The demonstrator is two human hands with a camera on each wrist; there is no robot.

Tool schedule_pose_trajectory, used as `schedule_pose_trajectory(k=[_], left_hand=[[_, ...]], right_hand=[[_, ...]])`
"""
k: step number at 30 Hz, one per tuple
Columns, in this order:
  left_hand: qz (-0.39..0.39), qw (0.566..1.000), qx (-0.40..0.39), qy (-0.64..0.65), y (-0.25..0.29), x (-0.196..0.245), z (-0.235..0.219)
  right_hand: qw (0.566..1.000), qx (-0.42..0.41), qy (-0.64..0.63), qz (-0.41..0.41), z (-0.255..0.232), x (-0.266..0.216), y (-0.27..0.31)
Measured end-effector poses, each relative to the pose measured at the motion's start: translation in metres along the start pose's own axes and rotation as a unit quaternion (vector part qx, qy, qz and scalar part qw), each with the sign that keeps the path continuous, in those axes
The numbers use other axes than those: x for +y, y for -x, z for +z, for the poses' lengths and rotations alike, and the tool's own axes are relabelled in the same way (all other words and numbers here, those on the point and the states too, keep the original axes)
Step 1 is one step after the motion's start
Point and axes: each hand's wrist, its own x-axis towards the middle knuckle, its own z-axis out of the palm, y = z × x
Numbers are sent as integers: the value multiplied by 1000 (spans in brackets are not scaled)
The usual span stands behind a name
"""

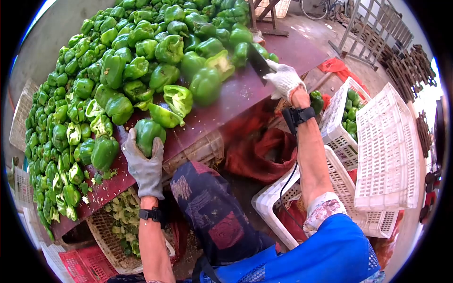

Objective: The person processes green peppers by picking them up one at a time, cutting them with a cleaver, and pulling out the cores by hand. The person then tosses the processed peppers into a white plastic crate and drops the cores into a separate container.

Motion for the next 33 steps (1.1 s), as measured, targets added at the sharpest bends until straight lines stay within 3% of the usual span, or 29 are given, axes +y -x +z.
schedule_pose_trajectory(k=[2, 4, 6, 8, 9, 12, 13, 16, 17, 18, 20, 23, 29, 33], left_hand=[[6, 1000, 3, 4, -1, 0, 2], [5, 1000, 1, 15, 0, 0, 3], [-1, 999, 2, 33, 1, 0, 5], [8, 1000, 2, 24, 2, -4, 5], [12, 1000, 3, 18, 2, -4, 5], [18, 1000, 11, 14, 1, -2, 6], [16, 1000, 14, 19, 2, -2, 7], [10, 1000, 14, 25, 3, -2, 8], [10, 1000, 13, 27, 4, -2, 8], [11, 1000, 10, 19, 4, -1, 8], [13, 1000, 11, 1, 4, -2, 6], [18, 1000, 12, 12, 5, -3, 6], [13, 999, 17, 24, 5, -3, 7], [22, 999, 22, 17, 6, -7, 10]], right_hand=[[999, 29, 7, 17, 0, 13, -9], [985, 70, 128, -89, 8, 34, -17], [977, 101, 146, -116, 15, 42, -24], [988, 121, 64, -66, 19, 38, -30], [982, 141, 92, -87, 21, 38, -27], [979, 198, -41, 18, 16, 5, 4], [963, 191, -182, 64, 13, -18, 20], [964, 113, -238, 41, 8, -52, 34], [965, 120, -234, 7, 27, -42, 15], [983, 57, -174, -2, 26, -47, 5], [998, 29, -45, -41, 38, -32, -33], [995, 49, -77, -26, 38, -19, -43], [988, 83, -132, 15, 24, -3, -6], [987, 160, -5, 0, 35, 24, -9]])
